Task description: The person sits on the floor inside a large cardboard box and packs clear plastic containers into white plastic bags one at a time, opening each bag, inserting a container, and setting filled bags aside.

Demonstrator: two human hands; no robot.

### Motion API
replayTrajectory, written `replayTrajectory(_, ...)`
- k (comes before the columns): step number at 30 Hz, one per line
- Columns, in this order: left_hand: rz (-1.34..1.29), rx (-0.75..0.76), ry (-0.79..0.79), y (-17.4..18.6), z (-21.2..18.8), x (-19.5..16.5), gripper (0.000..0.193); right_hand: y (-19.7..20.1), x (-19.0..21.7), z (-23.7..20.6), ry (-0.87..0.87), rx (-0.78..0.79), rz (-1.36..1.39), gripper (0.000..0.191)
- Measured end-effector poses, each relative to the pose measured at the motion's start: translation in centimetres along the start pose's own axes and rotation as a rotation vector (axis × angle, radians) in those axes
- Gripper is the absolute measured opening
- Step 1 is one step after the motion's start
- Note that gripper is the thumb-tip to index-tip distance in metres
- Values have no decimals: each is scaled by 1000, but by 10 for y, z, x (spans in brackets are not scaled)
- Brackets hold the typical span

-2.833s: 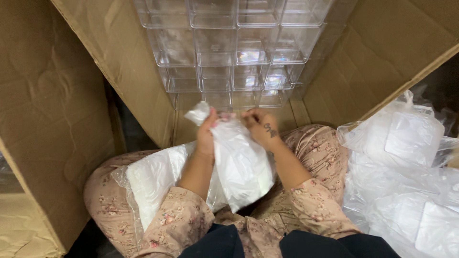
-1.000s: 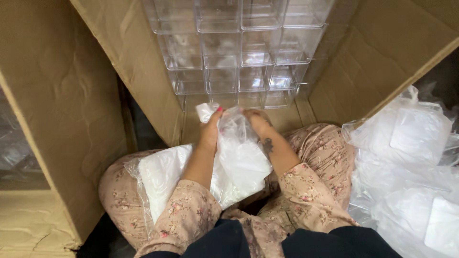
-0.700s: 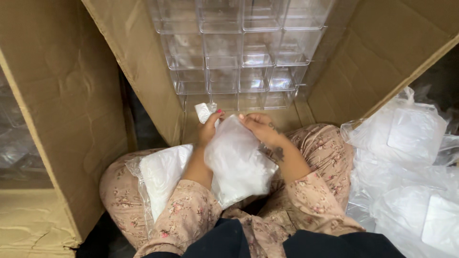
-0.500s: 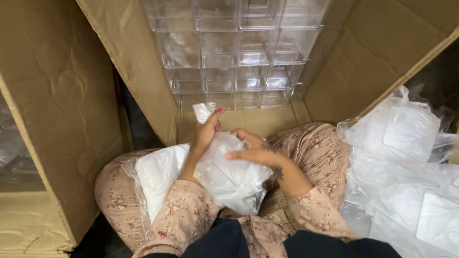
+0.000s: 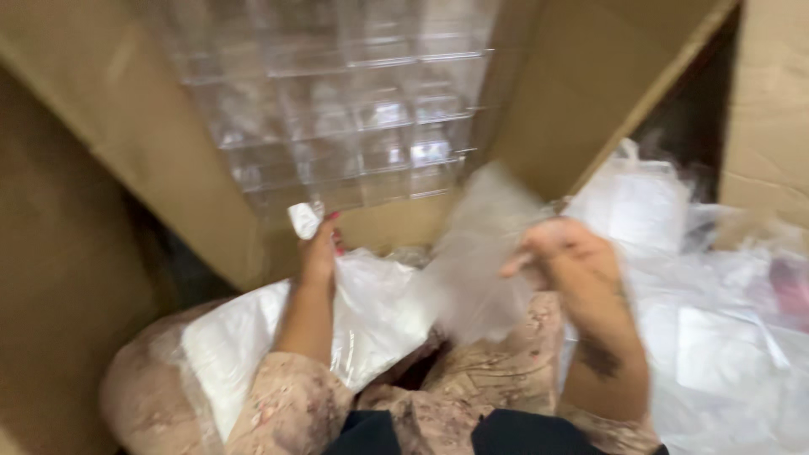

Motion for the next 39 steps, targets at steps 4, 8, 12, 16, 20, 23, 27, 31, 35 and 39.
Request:
replayTrajectory(4,-56,97,11,-5,6,6,25,98,43,-31,355,-613,48,13)
replayTrajectory(8,-77,70,38,-4,7,8,21,140,34,-50,505,-1049,93,17)
replayTrajectory(12,-76,61,41,-5,6,7,20,150,8,-31,568,-1232,16,27)
replayTrajectory(16,-102,40,9,-6,3,4,19,116,5,8,825,-1112,-358,39)
replayTrajectory(20,-116,53,-3,-7,-1,-1,19,57,-21,70,322,-519,-1567,66)
replayTrajectory(23,-119,51,-1,-7,-4,-4,19,66,-51,98,25,-352,-1675,87)
replayTrajectory(27,-98,53,8,-10,-9,-7,20,125,-69,114,-147,-366,-1681,101)
replayTrajectory(31,-102,64,34,-12,-6,-3,21,184,-78,110,-374,-449,-1582,110)
replayTrajectory(35,-126,105,8,-12,-3,4,21,221,-89,97,-504,-541,-1398,109)
replayTrajectory(39,-17,58,-191,-5,-12,-15,21,224,-93,86,-568,-508,-1301,107)
Point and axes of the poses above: each hand's wrist, its own z-axis towards the middle knuckle, its own y-axis out of the back of the hand, x = y × z, the point moved 5 cm from there along z, towards the middle knuckle, and after that the axes turned 11 degrees about y, right-handed, at the moved point
